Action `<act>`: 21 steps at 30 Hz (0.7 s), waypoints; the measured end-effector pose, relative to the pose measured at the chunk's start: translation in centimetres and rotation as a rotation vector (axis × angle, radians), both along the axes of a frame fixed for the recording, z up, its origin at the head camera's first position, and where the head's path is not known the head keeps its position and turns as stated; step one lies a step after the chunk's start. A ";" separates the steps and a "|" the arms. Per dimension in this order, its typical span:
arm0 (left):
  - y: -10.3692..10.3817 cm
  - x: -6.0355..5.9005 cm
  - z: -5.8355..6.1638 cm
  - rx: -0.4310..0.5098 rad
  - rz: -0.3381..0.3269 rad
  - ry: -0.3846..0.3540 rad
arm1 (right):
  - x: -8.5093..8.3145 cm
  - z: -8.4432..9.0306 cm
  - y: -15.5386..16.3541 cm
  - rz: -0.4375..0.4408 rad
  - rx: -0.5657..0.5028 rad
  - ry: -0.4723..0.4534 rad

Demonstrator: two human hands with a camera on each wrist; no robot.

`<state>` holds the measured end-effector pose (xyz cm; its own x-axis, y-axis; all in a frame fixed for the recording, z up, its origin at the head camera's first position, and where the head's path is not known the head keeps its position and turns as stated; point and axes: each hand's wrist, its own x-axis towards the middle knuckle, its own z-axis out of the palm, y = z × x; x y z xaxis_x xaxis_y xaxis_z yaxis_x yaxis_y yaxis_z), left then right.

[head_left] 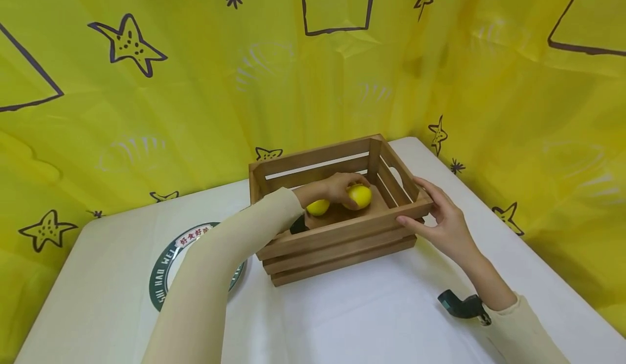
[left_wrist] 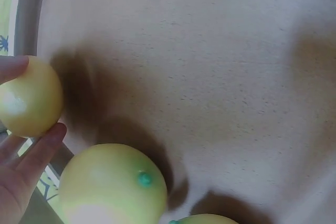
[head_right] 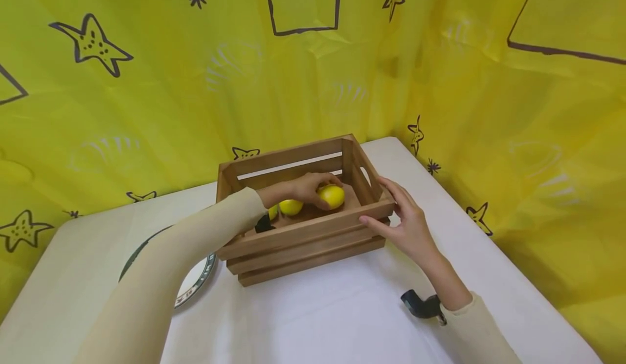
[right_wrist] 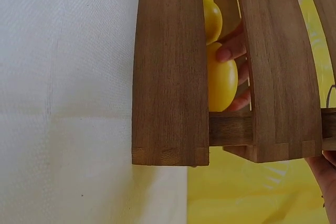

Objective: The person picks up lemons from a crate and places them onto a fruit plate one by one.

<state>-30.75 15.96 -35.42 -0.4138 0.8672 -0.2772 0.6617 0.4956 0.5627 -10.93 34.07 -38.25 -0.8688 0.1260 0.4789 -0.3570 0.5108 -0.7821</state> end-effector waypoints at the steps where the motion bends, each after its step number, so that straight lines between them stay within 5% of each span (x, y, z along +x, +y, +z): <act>1: 0.0 0.0 0.1 0.004 0.001 0.003 | 0.0 0.0 0.0 0.000 -0.001 0.002; 21: 0.1 0.0 2.2 0.104 -0.083 0.029 | 0.1 -0.3 0.1 0.006 -0.008 0.014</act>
